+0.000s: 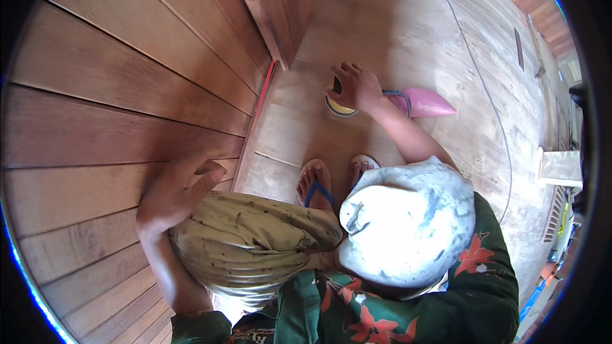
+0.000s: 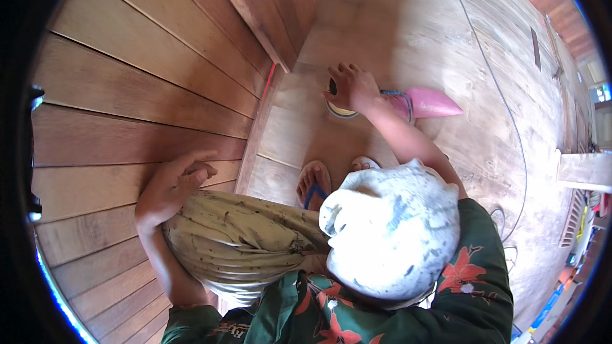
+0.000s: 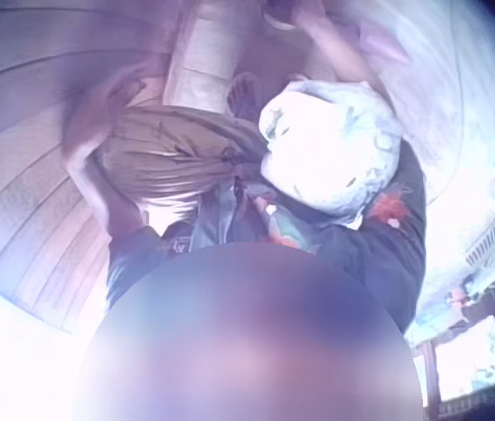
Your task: The person removes a used sanding disc from an orbital sander, attaches a new red sanding disc, and then sands a section of the wooden floor near the wall. The person sits on the floor while performing the task.
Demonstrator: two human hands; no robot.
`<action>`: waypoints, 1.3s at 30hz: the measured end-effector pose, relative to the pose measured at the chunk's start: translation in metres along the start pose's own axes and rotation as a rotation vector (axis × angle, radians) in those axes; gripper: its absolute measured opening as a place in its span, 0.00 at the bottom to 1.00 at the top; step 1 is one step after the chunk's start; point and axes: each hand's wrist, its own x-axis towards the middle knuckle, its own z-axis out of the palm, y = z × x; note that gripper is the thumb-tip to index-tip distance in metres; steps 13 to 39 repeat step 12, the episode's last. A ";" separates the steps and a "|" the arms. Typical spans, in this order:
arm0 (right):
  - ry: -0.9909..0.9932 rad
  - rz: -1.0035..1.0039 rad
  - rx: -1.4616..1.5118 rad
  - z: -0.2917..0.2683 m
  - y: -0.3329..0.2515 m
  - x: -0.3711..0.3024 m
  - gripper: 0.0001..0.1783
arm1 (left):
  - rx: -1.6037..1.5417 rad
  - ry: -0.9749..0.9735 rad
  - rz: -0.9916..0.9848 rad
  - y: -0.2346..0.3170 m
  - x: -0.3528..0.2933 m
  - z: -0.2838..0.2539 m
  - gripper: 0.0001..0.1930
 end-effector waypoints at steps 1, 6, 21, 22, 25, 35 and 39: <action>0.054 0.006 0.006 -0.003 0.010 -0.001 0.32 | -0.031 0.009 -0.013 -0.001 0.002 0.000 0.29; 0.078 0.060 0.055 -0.004 0.060 -0.034 0.40 | -0.119 0.061 0.091 -0.015 -0.004 0.003 0.34; 0.054 0.213 0.024 0.016 0.085 -0.069 0.46 | -0.392 -0.032 0.075 -0.076 -0.019 -0.008 0.36; 0.054 0.213 0.024 0.016 0.085 -0.069 0.46 | -0.392 -0.032 0.075 -0.076 -0.019 -0.008 0.36; 0.054 0.213 0.024 0.016 0.085 -0.069 0.46 | -0.392 -0.032 0.075 -0.076 -0.019 -0.008 0.36; 0.054 0.213 0.024 0.016 0.085 -0.069 0.46 | -0.392 -0.032 0.075 -0.076 -0.019 -0.008 0.36; 0.054 0.213 0.024 0.016 0.085 -0.069 0.46 | -0.392 -0.032 0.075 -0.076 -0.019 -0.008 0.36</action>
